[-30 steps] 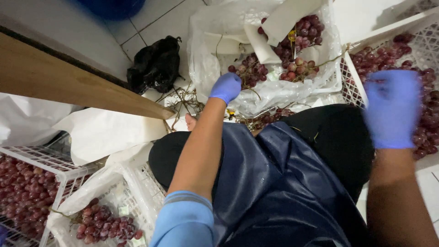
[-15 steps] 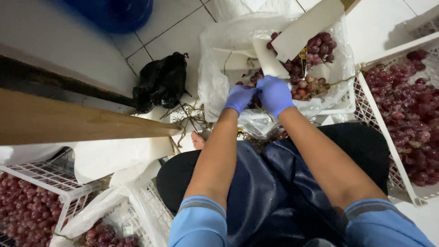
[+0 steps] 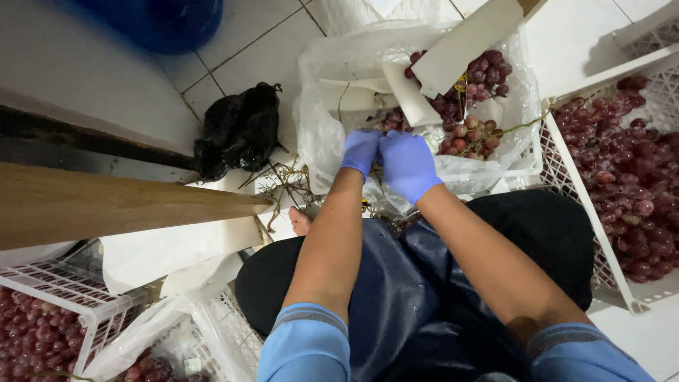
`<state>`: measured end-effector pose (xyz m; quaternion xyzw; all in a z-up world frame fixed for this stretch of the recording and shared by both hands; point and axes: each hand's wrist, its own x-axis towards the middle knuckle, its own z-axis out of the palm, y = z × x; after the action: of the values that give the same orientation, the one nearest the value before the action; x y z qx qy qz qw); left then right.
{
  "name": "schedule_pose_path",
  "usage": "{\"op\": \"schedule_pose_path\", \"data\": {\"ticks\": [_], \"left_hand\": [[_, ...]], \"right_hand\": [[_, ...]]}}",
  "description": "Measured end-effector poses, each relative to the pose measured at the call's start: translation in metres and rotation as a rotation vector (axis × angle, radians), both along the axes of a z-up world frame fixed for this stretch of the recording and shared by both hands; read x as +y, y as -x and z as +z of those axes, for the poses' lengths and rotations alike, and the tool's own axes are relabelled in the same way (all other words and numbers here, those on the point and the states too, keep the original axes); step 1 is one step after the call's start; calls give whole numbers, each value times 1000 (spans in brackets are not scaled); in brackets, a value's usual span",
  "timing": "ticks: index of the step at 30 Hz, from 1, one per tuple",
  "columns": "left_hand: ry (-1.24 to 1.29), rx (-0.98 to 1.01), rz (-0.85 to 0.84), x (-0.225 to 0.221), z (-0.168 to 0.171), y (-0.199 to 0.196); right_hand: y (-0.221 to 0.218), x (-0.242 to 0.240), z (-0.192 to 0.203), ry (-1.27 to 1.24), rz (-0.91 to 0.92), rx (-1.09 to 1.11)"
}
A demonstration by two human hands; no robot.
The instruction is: Sorting red grapes by removing them from stems and placing them into containers for packaging.
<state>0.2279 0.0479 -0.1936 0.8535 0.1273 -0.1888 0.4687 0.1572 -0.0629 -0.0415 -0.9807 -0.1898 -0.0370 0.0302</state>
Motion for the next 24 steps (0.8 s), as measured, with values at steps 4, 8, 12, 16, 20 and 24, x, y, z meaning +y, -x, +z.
{"op": "schedule_pose_path", "data": {"ticks": [4,8,12,16,20,24], "left_hand": [[-46,41,92,9,12,0],[-190,-27,-27,11,89,19],[-253,-139,-105,2,161,44],[-190,-245,-293,-1,231,85],[771,-40,-376,-16,253,120],[918,100,-292,-32,234,134]], "right_hand": [[16,-9,52,-263,-130,178],[30,-53,64,-1072,-257,390],[52,-64,110,-1574,-582,485],[70,-80,112,-1790,-559,499],[87,-86,111,-2142,-580,576],[104,-88,108,-1932,-556,487]]}}
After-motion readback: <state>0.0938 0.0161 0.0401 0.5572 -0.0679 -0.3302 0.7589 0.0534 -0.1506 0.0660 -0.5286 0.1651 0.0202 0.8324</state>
